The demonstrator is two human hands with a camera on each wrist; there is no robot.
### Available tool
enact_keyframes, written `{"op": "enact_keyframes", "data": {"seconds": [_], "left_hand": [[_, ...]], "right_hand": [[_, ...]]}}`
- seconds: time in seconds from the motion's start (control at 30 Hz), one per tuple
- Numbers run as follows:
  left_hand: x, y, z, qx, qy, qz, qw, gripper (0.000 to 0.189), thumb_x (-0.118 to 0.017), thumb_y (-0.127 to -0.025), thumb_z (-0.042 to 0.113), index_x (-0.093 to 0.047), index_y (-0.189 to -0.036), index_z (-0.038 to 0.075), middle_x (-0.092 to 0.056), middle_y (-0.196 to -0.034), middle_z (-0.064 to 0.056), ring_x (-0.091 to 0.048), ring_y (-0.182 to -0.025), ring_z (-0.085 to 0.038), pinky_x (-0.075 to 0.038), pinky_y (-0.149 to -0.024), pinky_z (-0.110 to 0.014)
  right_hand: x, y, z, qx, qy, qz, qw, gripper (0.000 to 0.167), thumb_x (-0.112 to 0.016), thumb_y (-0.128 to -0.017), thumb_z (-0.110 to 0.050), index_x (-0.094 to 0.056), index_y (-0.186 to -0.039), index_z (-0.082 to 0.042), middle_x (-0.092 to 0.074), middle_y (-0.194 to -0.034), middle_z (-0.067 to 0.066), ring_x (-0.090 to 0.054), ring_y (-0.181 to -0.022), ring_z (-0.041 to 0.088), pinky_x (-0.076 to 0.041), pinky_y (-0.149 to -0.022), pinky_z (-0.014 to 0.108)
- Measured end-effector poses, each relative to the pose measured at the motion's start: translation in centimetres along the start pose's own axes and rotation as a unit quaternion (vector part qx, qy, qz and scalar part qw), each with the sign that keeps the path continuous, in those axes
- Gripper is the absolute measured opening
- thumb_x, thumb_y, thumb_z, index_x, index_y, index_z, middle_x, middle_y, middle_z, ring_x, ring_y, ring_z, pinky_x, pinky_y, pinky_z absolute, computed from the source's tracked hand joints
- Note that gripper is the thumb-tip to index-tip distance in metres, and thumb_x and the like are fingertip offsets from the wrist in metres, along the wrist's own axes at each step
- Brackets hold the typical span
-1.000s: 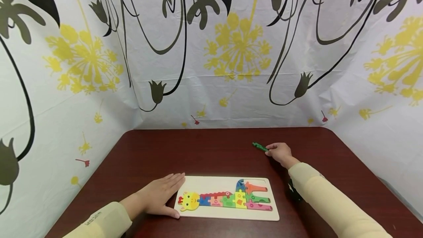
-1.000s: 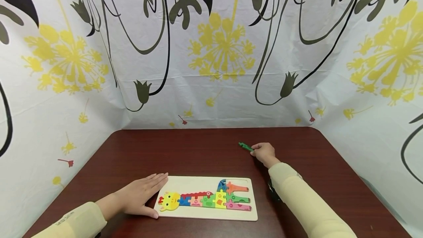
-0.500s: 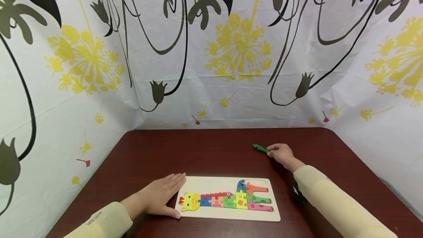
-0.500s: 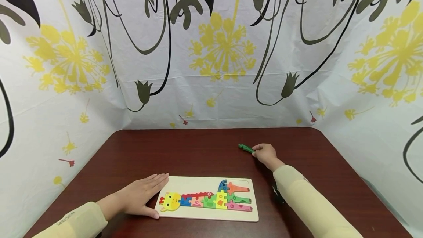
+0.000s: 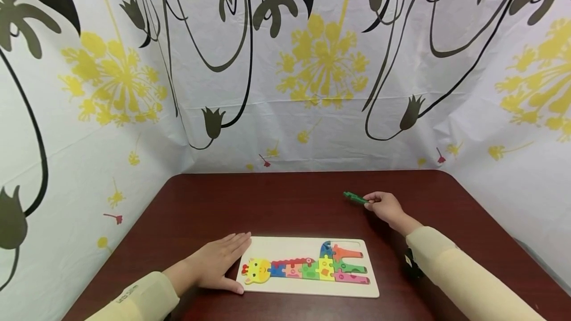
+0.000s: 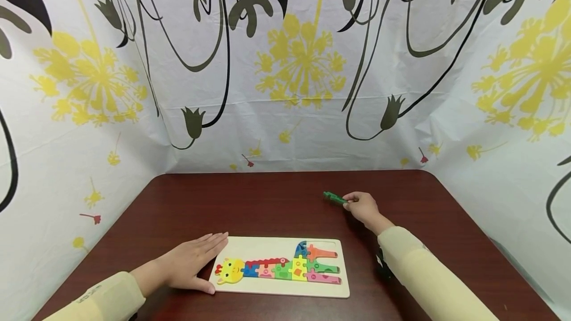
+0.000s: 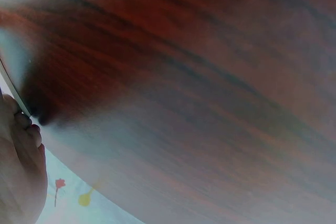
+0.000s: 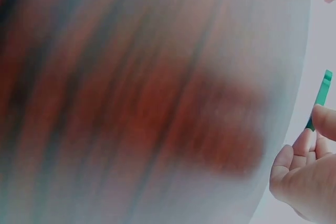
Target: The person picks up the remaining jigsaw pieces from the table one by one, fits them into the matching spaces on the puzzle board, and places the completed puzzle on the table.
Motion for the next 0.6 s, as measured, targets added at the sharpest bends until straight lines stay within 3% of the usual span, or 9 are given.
{"op": "enact_keyframes", "data": {"seconds": [0.6], "left_hand": [[0.0, 0.0, -0.1, 0.001, 0.003, -0.004, 1.0000, 0.108, -0.033, -0.083, 0.083, -0.023, -0.153, 0.002, -0.022, -0.159, -0.013, -0.024, -0.144, -0.026, -0.026, -0.113, -0.044]], "right_hand": [[0.2, 2.8, -2.4, 0.033, 0.008, -0.017, 0.9993, 0.022, -0.060, -0.096, -0.009, -0.061, -0.115, 0.003, -0.057, -0.099, 0.010, -0.050, -0.088, 0.026, -0.044, -0.072, 0.036]]}}
Point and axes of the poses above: each hand's wrist, its own y-axis away from the middle knuckle, its own x-axis out of the back of the hand, z = x × y, the point moved 9 cm from there along -y, towards the middle knuckle
